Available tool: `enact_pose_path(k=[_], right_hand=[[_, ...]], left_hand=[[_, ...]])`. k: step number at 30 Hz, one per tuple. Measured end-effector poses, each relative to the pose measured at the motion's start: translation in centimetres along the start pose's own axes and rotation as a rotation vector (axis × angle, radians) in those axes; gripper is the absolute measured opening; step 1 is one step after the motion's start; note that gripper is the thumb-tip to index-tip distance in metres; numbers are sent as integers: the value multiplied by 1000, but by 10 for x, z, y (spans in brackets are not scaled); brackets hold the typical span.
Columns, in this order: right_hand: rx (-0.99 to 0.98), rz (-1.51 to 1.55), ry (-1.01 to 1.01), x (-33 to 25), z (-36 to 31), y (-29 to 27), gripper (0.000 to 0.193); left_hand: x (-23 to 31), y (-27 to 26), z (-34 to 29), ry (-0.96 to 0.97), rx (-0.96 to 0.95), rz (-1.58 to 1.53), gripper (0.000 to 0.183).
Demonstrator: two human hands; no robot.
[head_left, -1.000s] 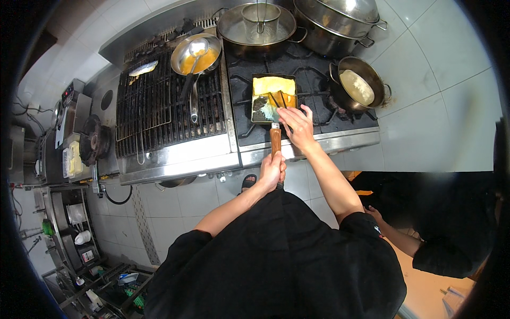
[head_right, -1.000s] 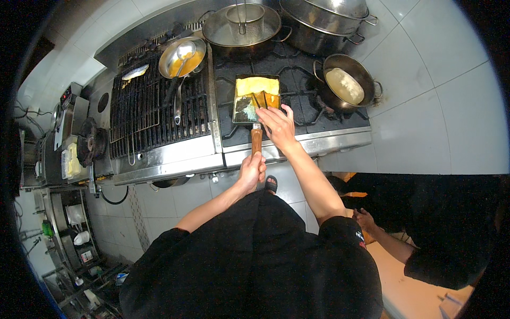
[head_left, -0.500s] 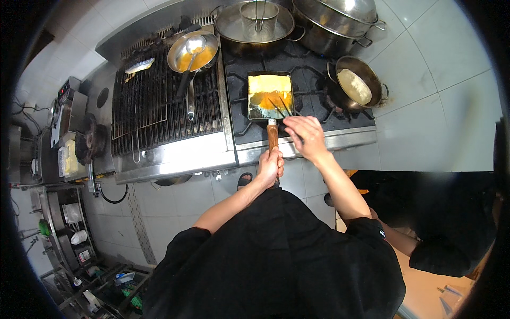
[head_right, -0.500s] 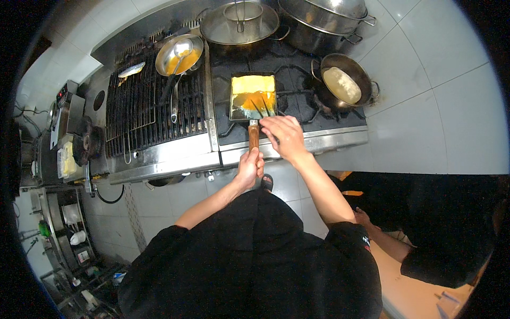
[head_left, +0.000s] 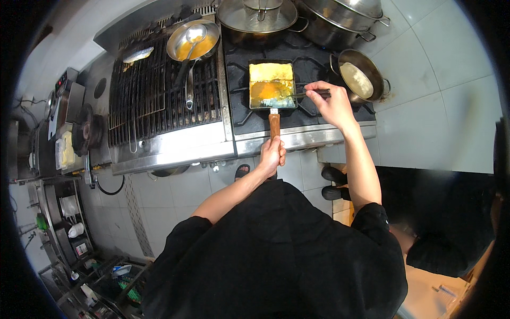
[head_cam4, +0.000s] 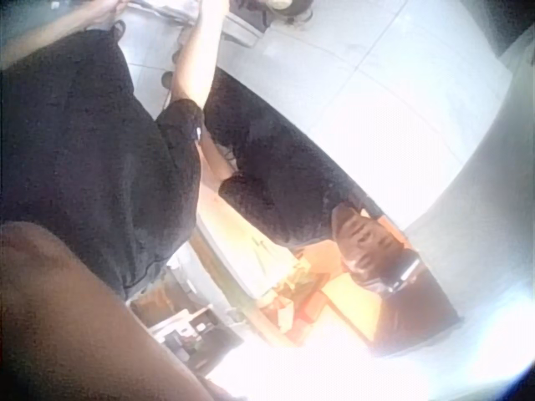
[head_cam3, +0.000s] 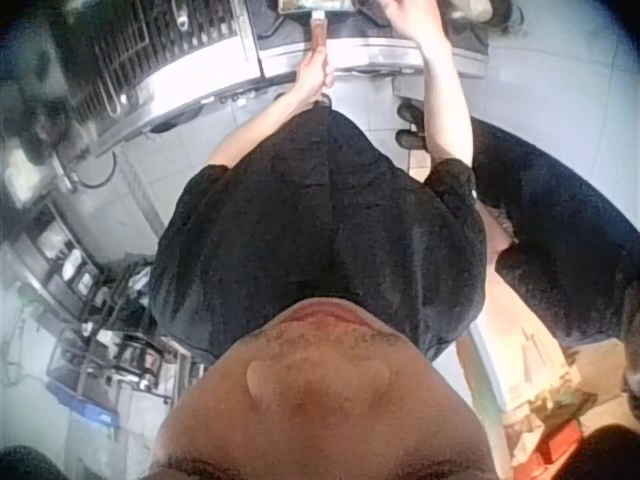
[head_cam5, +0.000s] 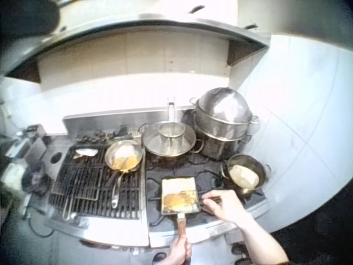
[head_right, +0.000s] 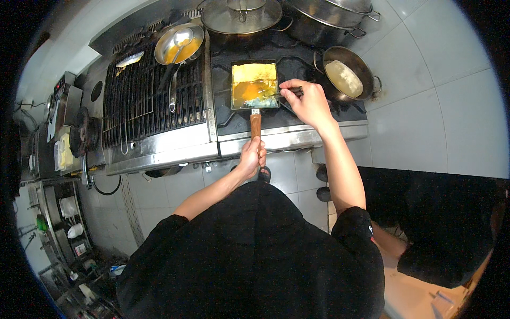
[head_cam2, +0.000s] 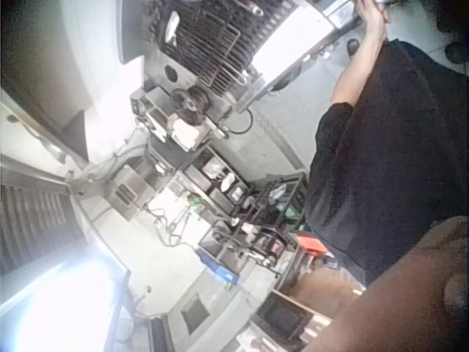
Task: The person cooks a rolled omelet in a rectangular pan, repeatedly pouring egg mixture and folding it with chopsticks. They then move to a grill to retrieve a cooked fish and place it on a plate, followed by transferring the omelet to a cutting board and wiping the surface with a cloth.
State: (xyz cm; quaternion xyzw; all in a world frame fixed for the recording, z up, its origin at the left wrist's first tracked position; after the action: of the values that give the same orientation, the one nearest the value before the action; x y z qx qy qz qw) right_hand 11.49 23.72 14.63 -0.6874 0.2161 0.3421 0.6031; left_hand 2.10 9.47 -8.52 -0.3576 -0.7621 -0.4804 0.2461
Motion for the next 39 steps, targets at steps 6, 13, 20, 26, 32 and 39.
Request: enact_pose_path(k=[6, 13, 20, 26, 32, 39], right_hand=[[112, 17, -138, -36, 47, -3, 18], [-16, -260, -23, -47, 139, 72, 17], [-38, -193, -125, -65, 147, 83, 19], [76, -196, -86, -62, 145, 49, 22], [107, -230, -30, -30, 143, 28, 20], [151, -196, 19, 2, 137, 7, 20]], left_hand=[[1, 0, 2, 9, 18, 36, 30], [5, 4, 1, -8, 22, 54, 29], [1, 2, -3, -14, 49, 56, 30], [6, 0, -1, -14, 72, 45, 30], [4, 2, 1, -21, 57, 43, 31], [5, 4, 4, -29, 24, 58, 32]])
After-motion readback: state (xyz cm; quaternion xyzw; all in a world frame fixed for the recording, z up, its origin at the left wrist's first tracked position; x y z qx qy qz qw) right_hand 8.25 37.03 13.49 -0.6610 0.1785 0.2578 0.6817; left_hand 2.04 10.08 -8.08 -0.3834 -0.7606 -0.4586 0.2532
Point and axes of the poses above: each hand's wrist, its own z-axis towards the middle knuckle, its own y-axis out of the palm, x = y × z, the point moved 9 cm from there along z, towards the middle knuckle, and after that the axes turned 13 degrees about y, right-handed, at the moved point
